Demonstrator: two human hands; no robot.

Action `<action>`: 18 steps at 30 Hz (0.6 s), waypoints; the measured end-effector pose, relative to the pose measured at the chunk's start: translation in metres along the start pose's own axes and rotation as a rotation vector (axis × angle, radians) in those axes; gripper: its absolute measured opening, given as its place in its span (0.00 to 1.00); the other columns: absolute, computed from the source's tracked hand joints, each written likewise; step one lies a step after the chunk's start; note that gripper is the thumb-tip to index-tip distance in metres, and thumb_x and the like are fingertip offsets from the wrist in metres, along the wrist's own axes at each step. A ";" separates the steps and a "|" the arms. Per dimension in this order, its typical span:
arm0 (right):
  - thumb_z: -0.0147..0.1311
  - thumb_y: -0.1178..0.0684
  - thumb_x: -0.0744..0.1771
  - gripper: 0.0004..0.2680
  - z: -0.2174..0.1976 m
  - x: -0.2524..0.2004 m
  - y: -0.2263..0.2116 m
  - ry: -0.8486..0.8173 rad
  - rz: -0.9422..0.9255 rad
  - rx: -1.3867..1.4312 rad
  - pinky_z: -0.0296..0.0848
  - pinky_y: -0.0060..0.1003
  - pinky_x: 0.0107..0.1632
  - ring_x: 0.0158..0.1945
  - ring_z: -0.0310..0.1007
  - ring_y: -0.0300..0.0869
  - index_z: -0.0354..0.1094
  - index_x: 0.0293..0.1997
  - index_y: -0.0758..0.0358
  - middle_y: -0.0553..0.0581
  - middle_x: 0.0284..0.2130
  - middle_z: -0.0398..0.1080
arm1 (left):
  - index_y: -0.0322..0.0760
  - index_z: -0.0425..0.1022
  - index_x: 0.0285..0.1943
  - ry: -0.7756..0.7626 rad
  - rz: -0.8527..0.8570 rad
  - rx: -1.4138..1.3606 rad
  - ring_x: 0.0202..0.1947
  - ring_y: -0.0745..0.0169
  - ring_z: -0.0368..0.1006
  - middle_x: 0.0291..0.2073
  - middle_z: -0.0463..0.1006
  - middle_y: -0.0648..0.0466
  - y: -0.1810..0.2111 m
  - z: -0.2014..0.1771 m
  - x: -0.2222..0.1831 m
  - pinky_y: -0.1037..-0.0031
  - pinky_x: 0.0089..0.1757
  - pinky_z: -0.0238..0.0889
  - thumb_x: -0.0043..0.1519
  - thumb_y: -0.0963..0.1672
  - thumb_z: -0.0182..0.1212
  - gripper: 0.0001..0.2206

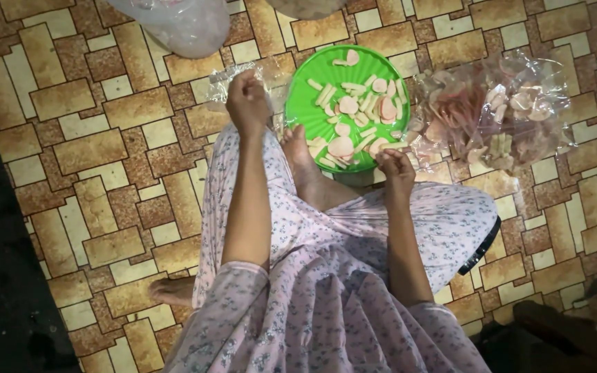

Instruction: The person sorts pink and white food slices on a green tray by hand and places them into plastic bags.

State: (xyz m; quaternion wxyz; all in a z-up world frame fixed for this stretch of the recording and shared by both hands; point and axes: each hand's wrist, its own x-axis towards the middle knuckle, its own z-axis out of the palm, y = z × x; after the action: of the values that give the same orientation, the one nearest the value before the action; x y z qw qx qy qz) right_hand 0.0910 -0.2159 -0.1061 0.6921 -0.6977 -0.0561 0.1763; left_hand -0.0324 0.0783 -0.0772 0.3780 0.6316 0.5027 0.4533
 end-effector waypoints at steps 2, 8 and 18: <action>0.57 0.57 0.62 0.07 0.001 0.001 0.000 -0.002 0.006 -0.002 0.71 0.27 0.38 0.36 0.72 0.38 0.68 0.40 0.63 0.56 0.32 0.71 | 0.46 0.76 0.37 -0.032 -0.033 0.048 0.29 0.65 0.73 0.27 0.74 0.58 -0.010 0.003 0.010 0.77 0.37 0.68 0.48 0.37 0.61 0.11; 0.56 0.54 0.62 0.05 0.000 0.003 -0.001 -0.018 0.093 0.002 0.69 0.25 0.37 0.39 0.72 0.36 0.68 0.37 0.58 0.51 0.34 0.71 | 0.44 0.75 0.36 -0.380 -0.013 0.328 0.36 0.57 0.69 0.35 0.72 0.53 -0.006 0.007 0.030 0.70 0.37 0.63 0.51 0.40 0.60 0.07; 0.57 0.53 0.62 0.06 -0.001 0.007 0.002 -0.023 0.085 -0.023 0.68 0.24 0.37 0.37 0.69 0.34 0.68 0.39 0.59 0.50 0.34 0.71 | 0.42 0.66 0.53 -0.567 -0.106 0.777 0.54 0.47 0.54 0.53 0.60 0.49 0.032 0.003 0.038 0.60 0.45 0.55 0.49 0.38 0.61 0.21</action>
State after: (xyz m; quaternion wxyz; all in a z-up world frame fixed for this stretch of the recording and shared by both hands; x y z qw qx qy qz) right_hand 0.0974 -0.2152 -0.1090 0.6752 -0.7053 -0.0367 0.2128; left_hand -0.0166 0.1087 -0.0407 0.2589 0.7983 0.5433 0.0222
